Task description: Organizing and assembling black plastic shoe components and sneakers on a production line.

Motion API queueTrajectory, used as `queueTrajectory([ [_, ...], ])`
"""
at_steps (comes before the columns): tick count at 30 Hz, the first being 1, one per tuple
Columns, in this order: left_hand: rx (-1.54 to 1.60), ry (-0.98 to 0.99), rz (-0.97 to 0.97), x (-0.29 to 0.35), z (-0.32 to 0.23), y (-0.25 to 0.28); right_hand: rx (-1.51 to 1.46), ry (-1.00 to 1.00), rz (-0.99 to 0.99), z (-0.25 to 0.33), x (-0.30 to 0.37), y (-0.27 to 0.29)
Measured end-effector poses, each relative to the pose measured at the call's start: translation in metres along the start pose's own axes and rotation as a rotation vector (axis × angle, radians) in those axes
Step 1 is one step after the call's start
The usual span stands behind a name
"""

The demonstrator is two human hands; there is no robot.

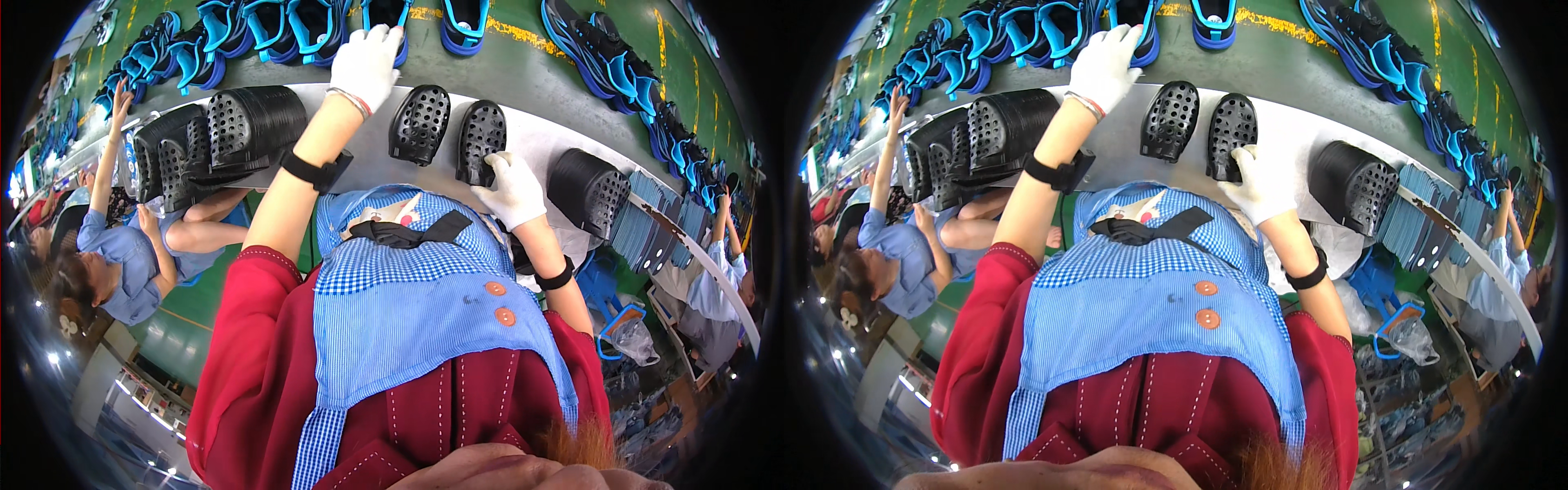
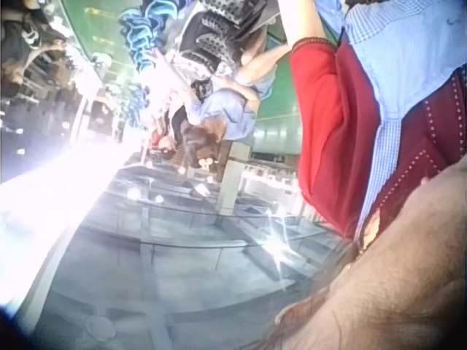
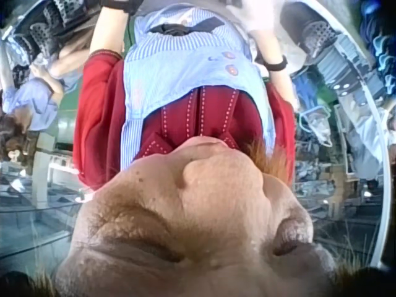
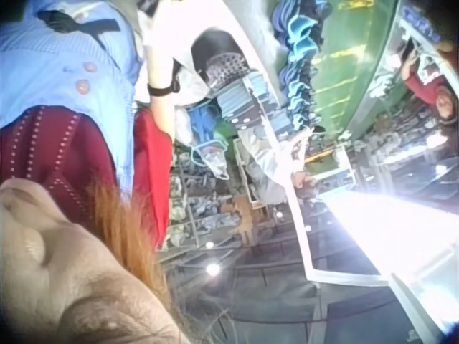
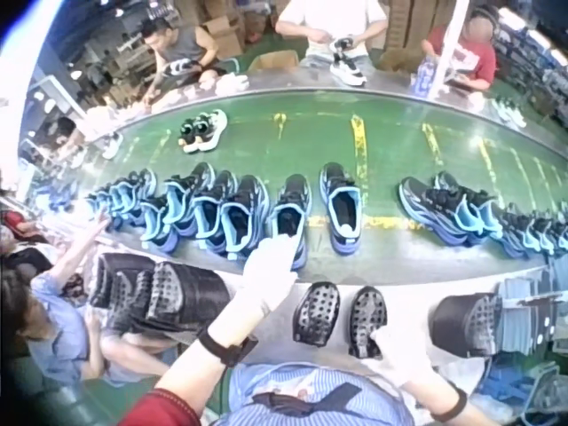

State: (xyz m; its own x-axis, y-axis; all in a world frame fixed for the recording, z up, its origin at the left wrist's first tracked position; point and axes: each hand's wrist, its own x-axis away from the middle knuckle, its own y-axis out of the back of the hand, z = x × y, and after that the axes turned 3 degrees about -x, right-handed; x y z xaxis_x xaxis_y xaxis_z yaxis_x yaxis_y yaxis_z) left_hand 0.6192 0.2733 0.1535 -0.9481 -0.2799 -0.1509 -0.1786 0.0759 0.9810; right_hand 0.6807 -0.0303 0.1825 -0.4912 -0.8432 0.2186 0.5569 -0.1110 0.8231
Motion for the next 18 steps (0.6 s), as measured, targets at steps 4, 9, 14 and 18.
queueTrajectory([
  [4,0.37,0.039,0.098,0.012,-0.033,0.012,-0.071,0.0,0.008,0.009,-0.002,0.033],
  [9,2.012,0.486,0.831,0.014,-0.062,0.034,-0.214,0.215,-0.108,0.051,-0.025,0.08],
  [14,2.223,0.324,0.585,0.018,-0.054,0.037,-0.335,0.256,-0.092,0.068,-0.049,0.085],
  [18,2.101,0.561,0.384,0.018,-0.041,0.04,-0.348,0.173,-0.164,0.076,-0.064,0.065],
])
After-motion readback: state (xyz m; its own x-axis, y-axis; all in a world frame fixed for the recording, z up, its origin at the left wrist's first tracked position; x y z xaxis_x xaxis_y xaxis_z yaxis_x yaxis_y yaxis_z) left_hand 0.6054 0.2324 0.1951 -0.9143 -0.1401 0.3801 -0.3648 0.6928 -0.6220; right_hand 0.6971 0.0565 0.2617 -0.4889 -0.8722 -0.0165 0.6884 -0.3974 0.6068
